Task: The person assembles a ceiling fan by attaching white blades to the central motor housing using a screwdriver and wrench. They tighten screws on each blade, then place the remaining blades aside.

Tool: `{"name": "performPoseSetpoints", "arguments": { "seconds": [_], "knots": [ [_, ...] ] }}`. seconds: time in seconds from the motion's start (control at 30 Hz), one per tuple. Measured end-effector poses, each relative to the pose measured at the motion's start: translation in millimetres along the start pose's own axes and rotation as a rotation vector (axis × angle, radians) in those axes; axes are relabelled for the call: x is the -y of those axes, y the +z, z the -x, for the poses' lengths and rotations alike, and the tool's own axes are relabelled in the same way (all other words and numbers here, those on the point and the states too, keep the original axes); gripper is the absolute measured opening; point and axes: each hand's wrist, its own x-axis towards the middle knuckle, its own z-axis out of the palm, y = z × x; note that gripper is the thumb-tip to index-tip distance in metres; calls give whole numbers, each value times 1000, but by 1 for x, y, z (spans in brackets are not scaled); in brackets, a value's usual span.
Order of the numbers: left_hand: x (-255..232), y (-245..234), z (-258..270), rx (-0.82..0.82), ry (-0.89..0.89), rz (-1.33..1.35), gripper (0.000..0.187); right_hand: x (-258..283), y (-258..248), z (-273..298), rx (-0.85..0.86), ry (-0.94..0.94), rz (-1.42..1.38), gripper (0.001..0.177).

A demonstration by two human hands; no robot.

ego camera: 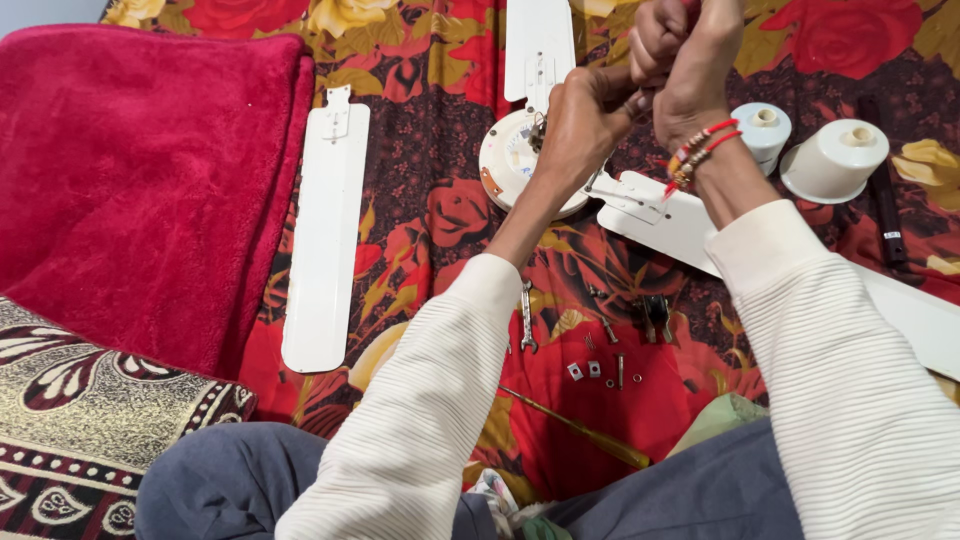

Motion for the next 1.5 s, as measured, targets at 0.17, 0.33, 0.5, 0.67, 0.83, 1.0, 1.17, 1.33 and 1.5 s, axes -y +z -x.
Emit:
{"name": "performPoseSetpoints", "arguments": {
  "seconds": [0.17,0.33,0.5,0.67,0.83,1.0,1.17,1.33,1.5],
  "knots": [
    [-8,2,5,-70,28,-3,24,9,2,6,58,27,68,52],
    [-13,0,6,-139,-139,-87,21,9,28,12,-35,-80,153,30],
    [-7,-4,4,-173,-50,-105,24,21,40,19,-37,-217,332,30],
    [-2,-10,-2,-137,-60,-100,31,34,40,15,27,-152,367,38],
    [-11,-13,-4,-167,-108,-219,36,46,51,20,19,-186,411,41],
    [-18,-13,3,-226,-111,-260,26,50,58,31,-10,-462,771,22],
    [-12,-16,8,-117,-52,-260,21,48,53,27,-24,-338,738,23],
    [10,-23,19,112,166,-109,26,48,53,24,44,-356,760,19],
    [12,-27,22,40,265,-150,24,59,70,35,63,-537,932,18]
  ]
}}
